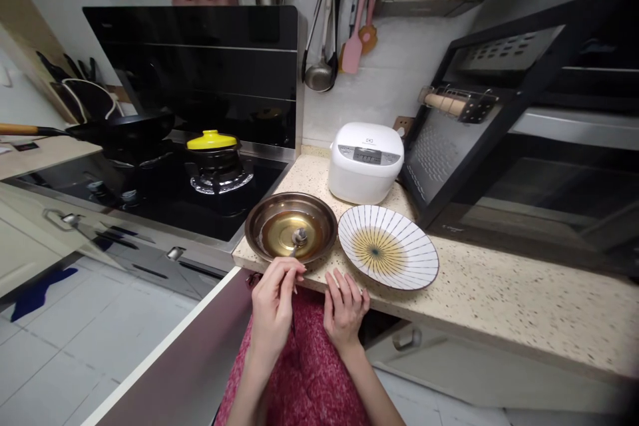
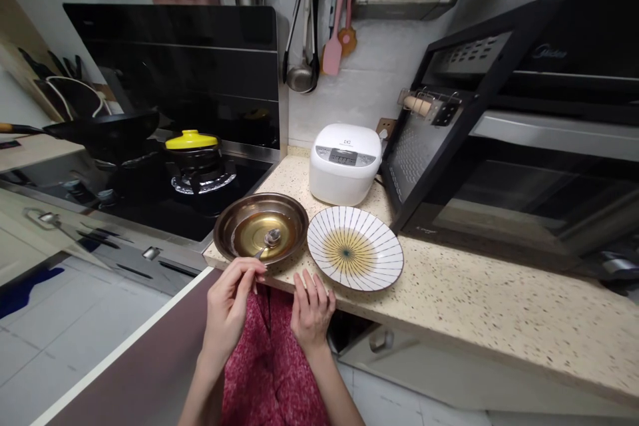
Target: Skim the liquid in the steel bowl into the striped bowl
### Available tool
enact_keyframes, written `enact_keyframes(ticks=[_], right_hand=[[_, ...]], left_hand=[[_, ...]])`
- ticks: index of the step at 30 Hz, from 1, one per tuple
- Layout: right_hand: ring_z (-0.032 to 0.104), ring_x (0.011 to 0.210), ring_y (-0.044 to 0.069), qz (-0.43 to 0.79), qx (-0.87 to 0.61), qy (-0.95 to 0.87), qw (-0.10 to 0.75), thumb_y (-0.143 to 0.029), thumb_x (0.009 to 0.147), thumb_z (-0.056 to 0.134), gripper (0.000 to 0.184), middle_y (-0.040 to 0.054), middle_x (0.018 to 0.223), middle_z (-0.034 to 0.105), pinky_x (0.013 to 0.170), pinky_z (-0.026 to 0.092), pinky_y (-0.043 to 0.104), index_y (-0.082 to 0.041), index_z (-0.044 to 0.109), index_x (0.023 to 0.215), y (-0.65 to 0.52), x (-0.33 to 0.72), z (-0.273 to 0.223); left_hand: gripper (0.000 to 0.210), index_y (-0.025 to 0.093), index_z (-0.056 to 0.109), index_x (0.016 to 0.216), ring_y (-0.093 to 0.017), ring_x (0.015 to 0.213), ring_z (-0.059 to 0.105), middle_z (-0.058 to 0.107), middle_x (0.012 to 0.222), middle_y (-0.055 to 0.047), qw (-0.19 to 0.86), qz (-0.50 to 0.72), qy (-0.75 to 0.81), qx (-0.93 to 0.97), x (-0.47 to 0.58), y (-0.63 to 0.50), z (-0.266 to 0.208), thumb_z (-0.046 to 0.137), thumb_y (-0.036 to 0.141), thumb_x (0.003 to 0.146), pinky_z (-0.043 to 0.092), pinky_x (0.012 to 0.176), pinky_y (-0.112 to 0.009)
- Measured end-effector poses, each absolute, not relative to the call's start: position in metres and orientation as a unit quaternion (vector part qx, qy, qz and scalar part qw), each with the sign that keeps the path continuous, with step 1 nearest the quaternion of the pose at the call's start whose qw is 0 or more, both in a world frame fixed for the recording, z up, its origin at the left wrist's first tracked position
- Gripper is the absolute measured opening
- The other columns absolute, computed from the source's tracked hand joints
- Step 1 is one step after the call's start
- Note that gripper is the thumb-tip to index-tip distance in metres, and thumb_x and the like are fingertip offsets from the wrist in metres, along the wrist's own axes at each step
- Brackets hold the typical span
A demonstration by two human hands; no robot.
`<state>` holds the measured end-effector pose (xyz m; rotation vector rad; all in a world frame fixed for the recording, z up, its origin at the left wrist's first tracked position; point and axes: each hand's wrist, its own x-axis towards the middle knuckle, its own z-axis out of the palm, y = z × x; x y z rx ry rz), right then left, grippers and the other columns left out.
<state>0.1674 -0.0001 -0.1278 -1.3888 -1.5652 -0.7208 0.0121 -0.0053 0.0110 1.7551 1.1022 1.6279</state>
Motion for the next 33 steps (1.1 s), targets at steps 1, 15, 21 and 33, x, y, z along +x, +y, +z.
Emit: enact_keyframes(ticks=[1, 15, 21, 33], right_hand=[[0.060, 0.119, 0.023, -0.292, -0.562, -0.633, 0.446, -0.022, 0.099, 0.052, 0.041, 0.0075, 0.123, 0.074, 0.114, 0.025, 0.041, -0.026, 0.061, 0.138, 0.000, 0.167, -0.128], [0.060, 0.117, 0.022, -0.283, -0.554, -0.633, 0.462, -0.022, 0.101, 0.051, 0.043, 0.0065, 0.120, 0.076, 0.116, 0.023, 0.041, -0.026, 0.058, 0.143, -0.001, 0.166, -0.125], [0.060, 0.118, 0.021, -0.292, -0.554, -0.633, 0.456, -0.022, 0.100, 0.051, 0.041, 0.0065, 0.120, 0.076, 0.114, 0.025, 0.040, -0.026, 0.061, 0.140, 0.000, 0.166, -0.124], [0.058, 0.120, 0.023, -0.290, -0.553, -0.635, 0.455, -0.022, 0.100, 0.052, 0.052, 0.0070, 0.124, 0.074, 0.113, 0.025, 0.039, -0.028, 0.050, 0.152, 0.001, 0.167, -0.125]], left_hand=[[0.023, 0.018, 0.070, 0.094, -0.015, 0.083, 0.065, 0.069, 0.095, -0.006, 0.248, 0.595, 0.404, 0.649, 0.012, -0.005, 0.011, 0.049, 0.020, 0.104, 0.051, 0.076, -0.022], [0.025, 0.017, 0.066, 0.086, -0.015, 0.080, 0.064, 0.068, 0.090, -0.005, 0.291, 0.580, 0.383, 0.657, 0.016, -0.002, 0.017, 0.049, 0.022, 0.104, 0.050, 0.073, -0.022], [0.024, 0.017, 0.069, 0.090, -0.013, 0.070, 0.061, 0.068, 0.091, -0.005, 0.309, 0.620, 0.361, 0.624, 0.016, 0.000, 0.002, 0.051, 0.024, 0.105, 0.049, 0.064, -0.022], [0.025, 0.016, 0.071, 0.089, -0.011, 0.065, 0.060, 0.068, 0.091, -0.005, 0.287, 0.694, 0.335, 0.569, 0.023, 0.002, -0.002, 0.055, 0.027, 0.104, 0.052, 0.064, -0.022]])
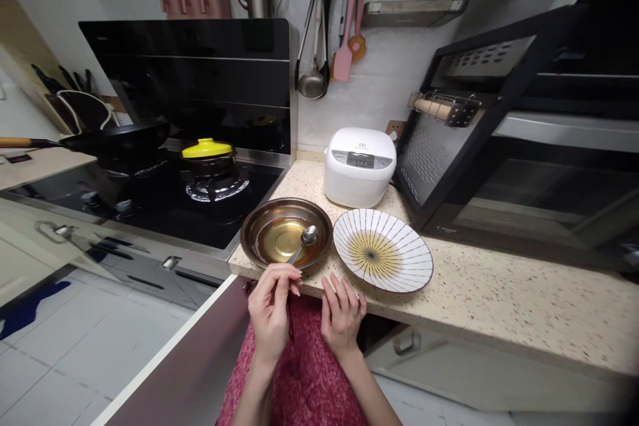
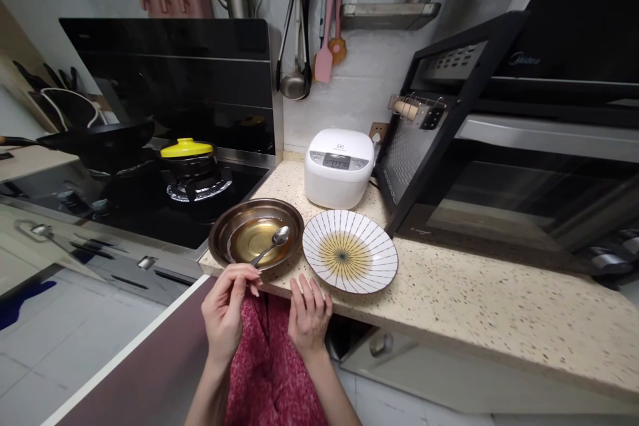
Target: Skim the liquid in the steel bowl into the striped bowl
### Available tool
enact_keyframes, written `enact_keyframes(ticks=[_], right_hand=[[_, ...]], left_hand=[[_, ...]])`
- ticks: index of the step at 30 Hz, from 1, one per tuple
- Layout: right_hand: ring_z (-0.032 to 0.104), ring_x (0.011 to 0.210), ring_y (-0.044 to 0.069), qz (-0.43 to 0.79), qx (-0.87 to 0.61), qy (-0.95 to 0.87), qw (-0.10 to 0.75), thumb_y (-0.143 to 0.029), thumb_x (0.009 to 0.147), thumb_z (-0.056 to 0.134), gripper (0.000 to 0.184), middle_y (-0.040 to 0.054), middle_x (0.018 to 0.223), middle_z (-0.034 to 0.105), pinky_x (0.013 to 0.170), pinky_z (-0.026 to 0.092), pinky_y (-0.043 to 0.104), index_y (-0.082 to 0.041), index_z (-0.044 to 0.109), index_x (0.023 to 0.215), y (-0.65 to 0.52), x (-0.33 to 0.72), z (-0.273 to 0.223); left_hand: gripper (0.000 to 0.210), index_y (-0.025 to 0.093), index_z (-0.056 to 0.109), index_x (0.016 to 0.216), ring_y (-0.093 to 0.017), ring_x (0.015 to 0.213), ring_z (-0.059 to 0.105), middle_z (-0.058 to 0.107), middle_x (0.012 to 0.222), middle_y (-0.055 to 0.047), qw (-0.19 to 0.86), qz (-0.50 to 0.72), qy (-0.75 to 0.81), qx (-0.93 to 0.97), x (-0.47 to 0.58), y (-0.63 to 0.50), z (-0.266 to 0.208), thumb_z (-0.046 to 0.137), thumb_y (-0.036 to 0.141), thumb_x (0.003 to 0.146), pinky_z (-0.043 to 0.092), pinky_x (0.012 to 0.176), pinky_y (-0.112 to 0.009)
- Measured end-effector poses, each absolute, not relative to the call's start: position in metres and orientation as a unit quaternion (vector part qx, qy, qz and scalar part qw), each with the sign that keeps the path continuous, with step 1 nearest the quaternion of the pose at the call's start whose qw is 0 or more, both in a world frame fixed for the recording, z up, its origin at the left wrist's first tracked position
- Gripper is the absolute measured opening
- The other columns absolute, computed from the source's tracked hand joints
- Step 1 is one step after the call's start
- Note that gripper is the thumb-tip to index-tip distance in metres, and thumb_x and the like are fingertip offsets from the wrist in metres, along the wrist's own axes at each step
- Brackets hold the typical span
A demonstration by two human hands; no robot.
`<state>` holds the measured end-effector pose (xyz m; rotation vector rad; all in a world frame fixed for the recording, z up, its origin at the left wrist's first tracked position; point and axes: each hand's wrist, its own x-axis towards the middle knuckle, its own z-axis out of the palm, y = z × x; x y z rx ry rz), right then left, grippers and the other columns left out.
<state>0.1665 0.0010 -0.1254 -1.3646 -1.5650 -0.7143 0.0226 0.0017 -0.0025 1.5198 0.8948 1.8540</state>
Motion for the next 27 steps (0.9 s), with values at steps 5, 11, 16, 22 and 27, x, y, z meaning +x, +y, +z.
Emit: enact_keyframes(ticks=[5, 11, 16, 22, 27], right_hand=[[0.059, 0.121, 0.022, -0.287, -0.555, -0.635, 0.454, -0.022, 0.099, 0.053, 0.052, 0.0063, 0.124, 0.074, 0.114, 0.025, 0.039, -0.028, 0.051, 0.151, 0.001, 0.166, -0.127], [0.059, 0.120, 0.021, -0.293, -0.559, -0.635, 0.446, -0.022, 0.099, 0.052, 0.045, 0.0063, 0.125, 0.074, 0.116, 0.023, 0.039, -0.028, 0.057, 0.144, 0.001, 0.167, -0.126], [0.059, 0.120, 0.020, -0.294, -0.556, -0.634, 0.450, -0.021, 0.099, 0.051, 0.043, 0.0066, 0.123, 0.075, 0.116, 0.024, 0.038, -0.027, 0.060, 0.141, 0.001, 0.166, -0.124], [0.059, 0.122, 0.020, -0.289, -0.549, -0.633, 0.463, -0.020, 0.099, 0.050, 0.049, 0.0056, 0.122, 0.075, 0.117, 0.022, 0.037, -0.027, 0.053, 0.148, 0.002, 0.165, -0.127], [0.057, 0.127, 0.020, -0.294, -0.548, -0.632, 0.462, -0.020, 0.098, 0.048, 0.049, 0.0059, 0.123, 0.074, 0.115, 0.024, 0.037, -0.027, 0.054, 0.146, 0.003, 0.166, -0.133]], left_hand=[[0.025, 0.016, 0.070, 0.090, -0.011, 0.066, 0.060, 0.067, 0.091, -0.005, 0.282, 0.696, 0.333, 0.571, 0.025, 0.003, 0.005, 0.053, 0.026, 0.105, 0.051, 0.064, -0.022], [0.024, 0.017, 0.070, 0.091, -0.012, 0.070, 0.061, 0.067, 0.093, -0.004, 0.267, 0.695, 0.310, 0.591, 0.031, 0.003, 0.019, 0.051, 0.022, 0.105, 0.051, 0.065, -0.023], [0.024, 0.018, 0.071, 0.093, -0.014, 0.078, 0.064, 0.068, 0.094, -0.005, 0.249, 0.677, 0.283, 0.632, 0.036, 0.008, 0.024, 0.050, 0.018, 0.105, 0.051, 0.068, -0.024], [0.023, 0.017, 0.071, 0.095, -0.017, 0.083, 0.067, 0.071, 0.091, -0.007, 0.207, 0.644, 0.253, 0.692, 0.039, 0.015, 0.021, 0.049, 0.014, 0.103, 0.054, 0.074, -0.027], [0.023, 0.016, 0.070, 0.094, -0.018, 0.082, 0.069, 0.071, 0.087, -0.008, 0.177, 0.613, 0.207, 0.741, 0.040, 0.015, 0.026, 0.048, 0.010, 0.101, 0.057, 0.075, -0.028]])
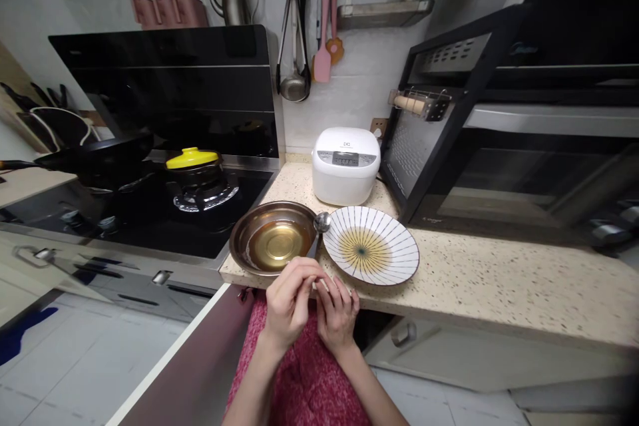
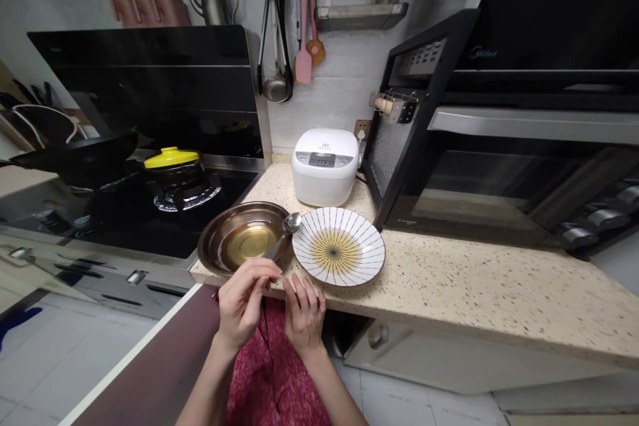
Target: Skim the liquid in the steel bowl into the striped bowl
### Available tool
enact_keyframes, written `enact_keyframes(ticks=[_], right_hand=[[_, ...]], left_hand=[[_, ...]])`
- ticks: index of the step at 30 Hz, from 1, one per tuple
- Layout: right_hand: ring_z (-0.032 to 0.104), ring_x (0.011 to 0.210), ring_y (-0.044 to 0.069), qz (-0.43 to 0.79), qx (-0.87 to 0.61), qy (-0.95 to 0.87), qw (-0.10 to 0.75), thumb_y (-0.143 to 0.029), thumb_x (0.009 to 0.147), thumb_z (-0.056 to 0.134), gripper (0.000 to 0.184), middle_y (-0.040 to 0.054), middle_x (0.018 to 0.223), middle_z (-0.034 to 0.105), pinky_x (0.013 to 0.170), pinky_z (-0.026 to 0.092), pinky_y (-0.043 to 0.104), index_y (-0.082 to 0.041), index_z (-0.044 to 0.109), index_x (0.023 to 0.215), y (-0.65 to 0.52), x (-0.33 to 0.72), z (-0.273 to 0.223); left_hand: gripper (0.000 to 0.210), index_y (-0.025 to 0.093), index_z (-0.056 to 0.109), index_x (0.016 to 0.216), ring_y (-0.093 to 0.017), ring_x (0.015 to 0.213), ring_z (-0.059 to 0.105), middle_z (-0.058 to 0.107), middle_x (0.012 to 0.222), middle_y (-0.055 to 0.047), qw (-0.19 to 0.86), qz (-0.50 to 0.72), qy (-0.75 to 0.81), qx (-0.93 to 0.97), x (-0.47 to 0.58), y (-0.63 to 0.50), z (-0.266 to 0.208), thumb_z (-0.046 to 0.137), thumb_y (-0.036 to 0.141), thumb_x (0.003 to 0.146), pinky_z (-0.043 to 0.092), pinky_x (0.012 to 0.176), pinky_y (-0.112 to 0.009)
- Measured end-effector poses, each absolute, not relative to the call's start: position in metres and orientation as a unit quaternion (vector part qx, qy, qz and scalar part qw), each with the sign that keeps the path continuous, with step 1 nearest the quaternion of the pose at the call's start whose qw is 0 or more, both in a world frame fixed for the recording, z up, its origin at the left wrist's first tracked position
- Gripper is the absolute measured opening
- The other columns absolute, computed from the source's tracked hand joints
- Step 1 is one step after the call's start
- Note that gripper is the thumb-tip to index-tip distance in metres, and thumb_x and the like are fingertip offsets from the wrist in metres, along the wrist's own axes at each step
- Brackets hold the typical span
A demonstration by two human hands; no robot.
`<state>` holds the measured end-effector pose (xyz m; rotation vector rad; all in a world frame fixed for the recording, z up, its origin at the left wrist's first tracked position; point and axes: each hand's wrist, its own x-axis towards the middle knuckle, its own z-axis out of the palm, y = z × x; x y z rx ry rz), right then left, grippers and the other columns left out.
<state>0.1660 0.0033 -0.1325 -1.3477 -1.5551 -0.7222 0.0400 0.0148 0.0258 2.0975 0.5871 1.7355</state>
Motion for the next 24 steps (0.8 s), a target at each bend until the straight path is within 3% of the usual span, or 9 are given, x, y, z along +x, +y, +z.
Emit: enact_keyframes(ticks=[11, 19, 24], right_hand=[[0.057, 0.126, 0.018, -0.304, -0.544, -0.625, 0.470, -0.019, 0.099, 0.044, 0.026, 0.0060, 0.114, 0.075, 0.114, 0.028, 0.037, -0.025, 0.065, 0.114, 0.004, 0.164, -0.132], [0.056, 0.127, 0.020, -0.289, -0.551, -0.635, 0.458, -0.020, 0.098, 0.049, 0.041, 0.0063, 0.123, 0.074, 0.114, 0.026, 0.038, -0.027, 0.062, 0.136, 0.003, 0.165, -0.133], [0.056, 0.128, 0.022, -0.289, -0.549, -0.640, 0.454, -0.019, 0.097, 0.052, 0.051, 0.0057, 0.125, 0.074, 0.115, 0.024, 0.038, -0.029, 0.055, 0.147, 0.003, 0.167, -0.134]], left_hand=[[0.028, 0.015, 0.067, 0.107, -0.020, 0.093, 0.072, 0.075, 0.103, -0.014, 0.072, 0.480, 0.136, 0.864, 0.031, 0.020, 0.023, 0.042, 0.004, 0.097, 0.059, 0.088, -0.032], [0.023, 0.017, 0.071, 0.097, -0.017, 0.079, 0.070, 0.073, 0.088, -0.008, 0.142, 0.621, 0.228, 0.736, 0.029, 0.005, 0.022, 0.050, 0.009, 0.100, 0.058, 0.070, -0.027], [0.022, 0.019, 0.073, 0.095, -0.015, 0.077, 0.068, 0.074, 0.091, -0.005, 0.152, 0.669, 0.317, 0.655, 0.018, -0.004, 0.013, 0.053, 0.013, 0.102, 0.054, 0.066, -0.023]])
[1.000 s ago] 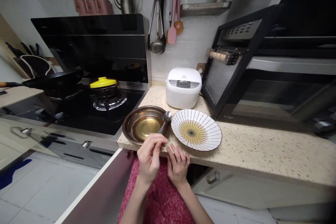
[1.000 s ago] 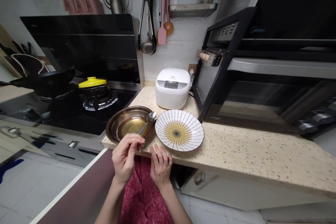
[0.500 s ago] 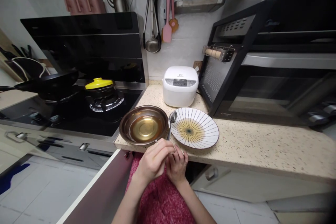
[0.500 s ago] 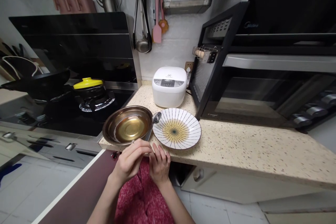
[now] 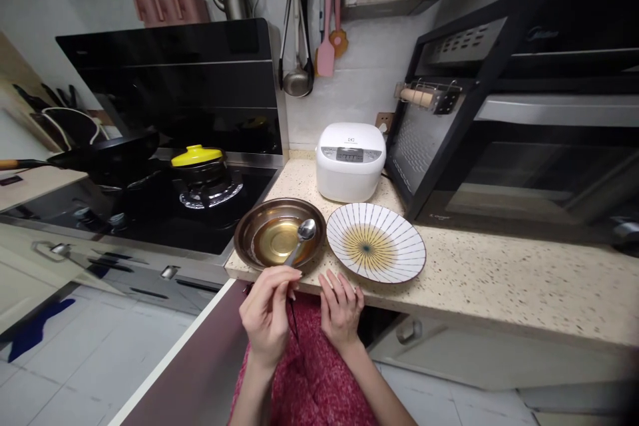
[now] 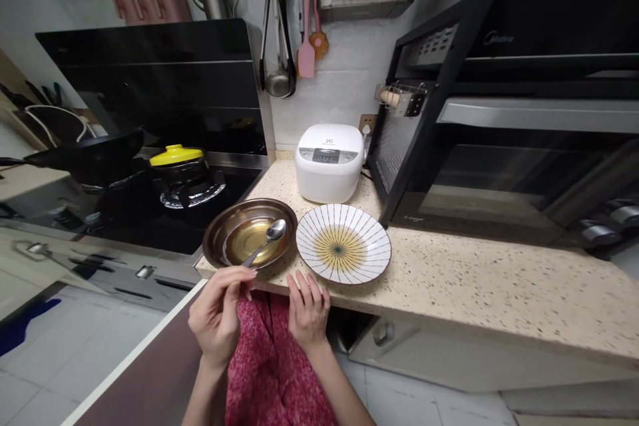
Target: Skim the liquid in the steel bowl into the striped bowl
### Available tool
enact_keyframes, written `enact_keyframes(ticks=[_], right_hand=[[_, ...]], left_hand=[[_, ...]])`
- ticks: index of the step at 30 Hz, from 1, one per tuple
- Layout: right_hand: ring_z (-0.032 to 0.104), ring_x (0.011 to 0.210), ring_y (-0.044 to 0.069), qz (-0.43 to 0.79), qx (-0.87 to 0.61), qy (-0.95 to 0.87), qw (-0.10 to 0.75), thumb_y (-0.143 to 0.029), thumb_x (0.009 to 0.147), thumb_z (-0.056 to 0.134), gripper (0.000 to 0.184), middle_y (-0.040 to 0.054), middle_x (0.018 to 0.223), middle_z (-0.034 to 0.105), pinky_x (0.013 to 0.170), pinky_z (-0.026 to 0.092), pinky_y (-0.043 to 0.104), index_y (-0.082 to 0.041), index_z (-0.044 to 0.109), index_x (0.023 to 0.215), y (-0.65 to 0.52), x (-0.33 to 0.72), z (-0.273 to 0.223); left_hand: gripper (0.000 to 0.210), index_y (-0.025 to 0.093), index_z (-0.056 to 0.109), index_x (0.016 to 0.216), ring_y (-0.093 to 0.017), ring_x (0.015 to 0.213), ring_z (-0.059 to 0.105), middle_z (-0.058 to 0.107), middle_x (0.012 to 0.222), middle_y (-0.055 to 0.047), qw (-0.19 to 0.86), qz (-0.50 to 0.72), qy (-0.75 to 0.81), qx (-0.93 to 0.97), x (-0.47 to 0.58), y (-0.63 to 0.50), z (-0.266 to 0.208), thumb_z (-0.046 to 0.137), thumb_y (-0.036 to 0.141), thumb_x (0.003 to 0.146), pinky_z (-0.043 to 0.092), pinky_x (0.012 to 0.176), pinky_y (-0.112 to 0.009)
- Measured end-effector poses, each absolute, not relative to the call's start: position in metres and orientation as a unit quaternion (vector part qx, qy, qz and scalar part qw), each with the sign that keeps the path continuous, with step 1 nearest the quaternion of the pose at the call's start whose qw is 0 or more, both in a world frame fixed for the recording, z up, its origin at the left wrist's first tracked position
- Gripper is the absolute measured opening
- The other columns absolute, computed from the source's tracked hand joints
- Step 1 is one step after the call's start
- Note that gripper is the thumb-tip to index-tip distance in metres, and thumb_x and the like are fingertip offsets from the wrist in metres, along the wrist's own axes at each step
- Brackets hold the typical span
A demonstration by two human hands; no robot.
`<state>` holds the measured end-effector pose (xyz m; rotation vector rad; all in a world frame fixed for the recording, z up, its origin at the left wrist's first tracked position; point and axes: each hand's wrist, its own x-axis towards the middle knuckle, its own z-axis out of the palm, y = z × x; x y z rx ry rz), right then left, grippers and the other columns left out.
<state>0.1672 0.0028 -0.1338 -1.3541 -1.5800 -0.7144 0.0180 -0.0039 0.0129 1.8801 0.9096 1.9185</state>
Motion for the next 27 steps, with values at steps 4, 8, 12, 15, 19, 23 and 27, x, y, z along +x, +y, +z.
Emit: enact_keyframes(ticks=[4, 8, 12, 15, 19, 23, 27], right_hand=[[0.058, 0.124, 0.022, -0.287, -0.549, -0.639, 0.456, -0.019, 0.097, 0.052, 0.050, 0.0061, 0.124, 0.074, 0.115, 0.024, 0.038, -0.028, 0.056, 0.146, 0.002, 0.167, -0.131], [0.059, 0.121, 0.021, -0.295, -0.548, -0.635, 0.457, -0.020, 0.098, 0.052, 0.042, 0.0064, 0.122, 0.075, 0.115, 0.024, 0.038, -0.026, 0.063, 0.138, 0.003, 0.167, -0.129], [0.059, 0.120, 0.021, -0.296, -0.547, -0.634, 0.459, -0.021, 0.098, 0.053, 0.040, 0.0059, 0.120, 0.075, 0.116, 0.023, 0.038, -0.026, 0.063, 0.137, 0.003, 0.167, -0.127], [0.059, 0.120, 0.020, -0.288, -0.548, -0.635, 0.461, -0.021, 0.098, 0.054, 0.042, 0.0062, 0.120, 0.076, 0.117, 0.022, 0.038, -0.025, 0.062, 0.139, 0.002, 0.166, -0.126], [0.059, 0.119, 0.020, -0.288, -0.550, -0.634, 0.462, -0.022, 0.099, 0.054, 0.043, 0.0057, 0.120, 0.076, 0.116, 0.023, 0.038, -0.027, 0.060, 0.141, 0.001, 0.166, -0.125], [0.060, 0.120, 0.020, -0.274, -0.554, -0.632, 0.468, -0.021, 0.099, 0.053, 0.041, 0.0059, 0.121, 0.075, 0.116, 0.023, 0.038, -0.026, 0.061, 0.139, -0.001, 0.164, -0.122], [0.060, 0.121, 0.020, -0.228, -0.555, -0.639, 0.481, -0.017, 0.101, 0.049, 0.036, 0.0068, 0.124, 0.074, 0.116, 0.026, 0.040, -0.022, 0.064, 0.133, -0.009, 0.161, -0.108]], left_hand=[[0.022, 0.019, 0.074, 0.100, -0.013, 0.070, 0.065, 0.072, 0.089, -0.004, 0.172, 0.667, 0.360, 0.630, 0.014, -0.006, 0.007, 0.053, 0.018, 0.104, 0.053, 0.063, -0.022], [0.022, 0.018, 0.074, 0.102, -0.012, 0.067, 0.064, 0.071, 0.088, -0.004, 0.189, 0.659, 0.376, 0.623, 0.012, -0.003, 0.003, 0.053, 0.021, 0.104, 0.053, 0.062, -0.021], [0.022, 0.019, 0.076, 0.103, -0.011, 0.067, 0.066, 0.072, 0.087, -0.003, 0.208, 0.648, 0.381, 0.626, 0.011, -0.001, 0.004, 0.054, 0.023, 0.104, 0.055, 0.064, -0.020], [0.020, 0.018, 0.075, 0.104, -0.011, 0.066, 0.067, 0.073, 0.086, -0.003, 0.237, 0.644, 0.389, 0.614, 0.010, -0.002, 0.003, 0.057, 0.025, 0.103, 0.057, 0.066, -0.020], [0.018, 0.018, 0.071, 0.112, -0.014, 0.076, 0.075, 0.078, 0.100, -0.007, 0.313, 0.639, 0.403, 0.575, 0.011, -0.004, 0.002, 0.067, 0.029, 0.098, 0.064, 0.074, -0.023], [0.019, 0.017, 0.073, 0.111, -0.019, 0.092, 0.079, 0.079, 0.109, -0.009, 0.341, 0.632, 0.395, 0.572, 0.013, -0.003, 0.000, 0.064, 0.029, 0.100, 0.067, 0.087, -0.028], [0.020, 0.016, 0.078, 0.105, -0.022, 0.097, 0.080, 0.079, 0.111, -0.009, 0.337, 0.647, 0.369, 0.577, 0.014, 0.001, -0.002, 0.062, 0.028, 0.100, 0.067, 0.092, -0.032]])
